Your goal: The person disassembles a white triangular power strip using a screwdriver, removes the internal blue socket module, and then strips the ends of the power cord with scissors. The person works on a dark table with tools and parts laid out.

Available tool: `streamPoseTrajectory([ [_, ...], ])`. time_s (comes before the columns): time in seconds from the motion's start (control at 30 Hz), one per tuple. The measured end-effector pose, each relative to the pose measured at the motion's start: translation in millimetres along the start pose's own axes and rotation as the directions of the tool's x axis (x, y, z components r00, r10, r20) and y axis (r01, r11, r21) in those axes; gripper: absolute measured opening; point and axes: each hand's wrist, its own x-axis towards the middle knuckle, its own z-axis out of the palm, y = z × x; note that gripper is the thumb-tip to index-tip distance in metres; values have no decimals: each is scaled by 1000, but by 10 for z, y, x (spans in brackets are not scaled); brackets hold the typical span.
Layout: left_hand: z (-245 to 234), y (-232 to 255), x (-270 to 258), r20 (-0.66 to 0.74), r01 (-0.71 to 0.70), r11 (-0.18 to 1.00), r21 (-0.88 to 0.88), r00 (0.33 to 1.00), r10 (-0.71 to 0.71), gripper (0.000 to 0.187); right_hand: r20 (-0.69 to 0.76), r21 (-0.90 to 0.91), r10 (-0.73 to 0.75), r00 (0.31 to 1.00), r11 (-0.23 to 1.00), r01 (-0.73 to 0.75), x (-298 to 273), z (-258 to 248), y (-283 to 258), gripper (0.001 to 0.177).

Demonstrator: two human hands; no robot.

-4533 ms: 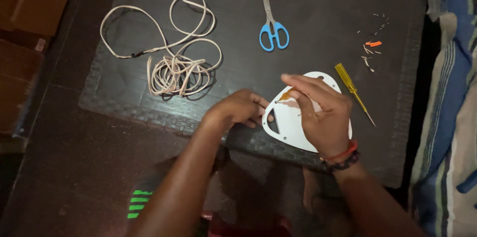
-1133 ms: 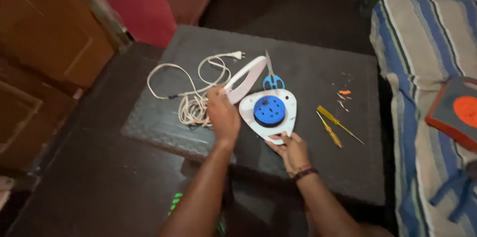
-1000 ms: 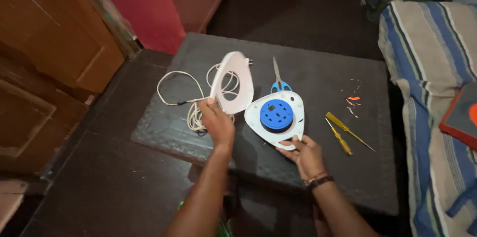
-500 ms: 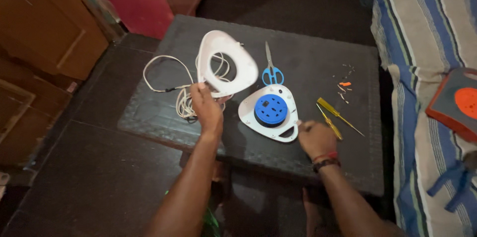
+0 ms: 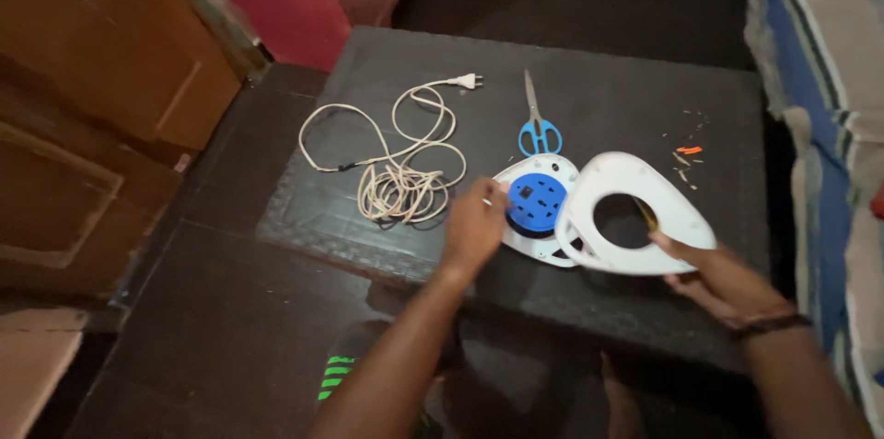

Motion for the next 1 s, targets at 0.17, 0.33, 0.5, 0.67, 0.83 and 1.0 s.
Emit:
streamPoseTrajectory([
  [0.17,-100,-729,303,-113,-102,961,258,984,135,35,-123,-183,118,985,973,-140,36,-781,220,48],
  [0.33,81,-944,382,79,32,980,198,996,-48,29,-130,-463,204,970,853,-241,12,-1253,267,50],
  [0.5,214,-770,442,76,388,917,-92,921,-383,26,-21,-512,307,952,814,-274,-148,-1335,366,55],
  [0.67,327,-671,375,91,511,816,-269,857,-507,24,10,-611,320,947,752,-247,-204,-1247,442,73],
  [0.83,251,-604,307,107,470,728,-500,867,-486,30,-383,-513,142,913,790,-337,-324,-1020,347,58],
  [1.0,-195,-506,379,56,375,686,-624,896,-439,32,-478,-343,-7,878,922,-180,-485,-675,30,40],
])
